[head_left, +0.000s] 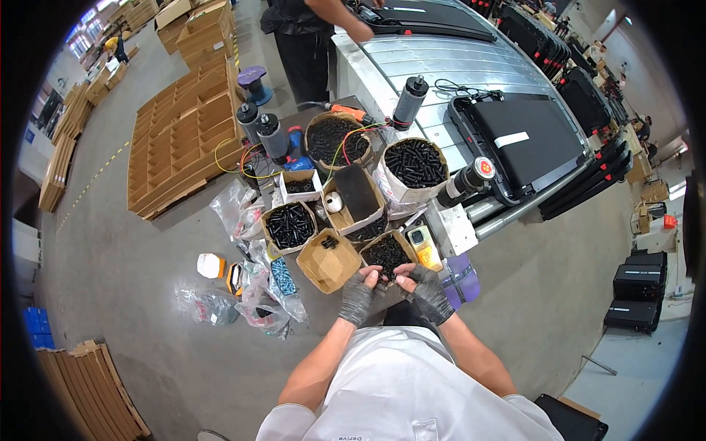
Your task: Counting and sorting small black components into a box at a factory workstation.
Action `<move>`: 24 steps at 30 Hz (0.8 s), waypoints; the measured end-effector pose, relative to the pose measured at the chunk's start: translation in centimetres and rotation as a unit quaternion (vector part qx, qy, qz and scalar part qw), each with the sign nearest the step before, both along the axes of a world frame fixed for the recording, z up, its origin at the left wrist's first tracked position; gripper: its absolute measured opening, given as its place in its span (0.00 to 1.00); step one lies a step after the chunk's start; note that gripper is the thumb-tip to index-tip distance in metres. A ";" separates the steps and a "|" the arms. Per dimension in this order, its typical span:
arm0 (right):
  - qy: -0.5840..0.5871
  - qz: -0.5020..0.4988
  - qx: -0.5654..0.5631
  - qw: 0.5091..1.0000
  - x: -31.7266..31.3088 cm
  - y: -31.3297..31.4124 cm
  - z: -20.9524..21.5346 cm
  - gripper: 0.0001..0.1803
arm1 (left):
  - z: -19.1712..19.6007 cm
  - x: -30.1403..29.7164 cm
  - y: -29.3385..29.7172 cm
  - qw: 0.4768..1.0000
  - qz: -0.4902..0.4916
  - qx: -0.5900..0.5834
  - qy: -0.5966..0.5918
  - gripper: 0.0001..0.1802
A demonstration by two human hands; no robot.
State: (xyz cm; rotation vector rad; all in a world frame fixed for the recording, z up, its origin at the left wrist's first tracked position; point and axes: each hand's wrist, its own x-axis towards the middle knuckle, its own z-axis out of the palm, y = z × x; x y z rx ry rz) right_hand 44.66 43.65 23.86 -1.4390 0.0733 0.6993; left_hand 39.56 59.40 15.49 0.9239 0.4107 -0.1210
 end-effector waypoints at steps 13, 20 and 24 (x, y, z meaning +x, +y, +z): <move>-0.223 -0.016 -0.145 0.964 -2.2 1.6 -1.8 0.08 | 0.9 -0.4 -1.2 0.984 0.071 0.157 0.038 0.10; -0.410 0.024 -0.232 0.881 -2.4 2.1 -1.4 0.09 | 0.2 -0.8 -1.5 0.977 0.096 0.188 0.040 0.11; -0.290 -0.005 -0.217 0.932 -2.6 2.5 -2.2 0.18 | 0.5 -1.1 -1.3 0.976 0.092 0.199 0.009 0.11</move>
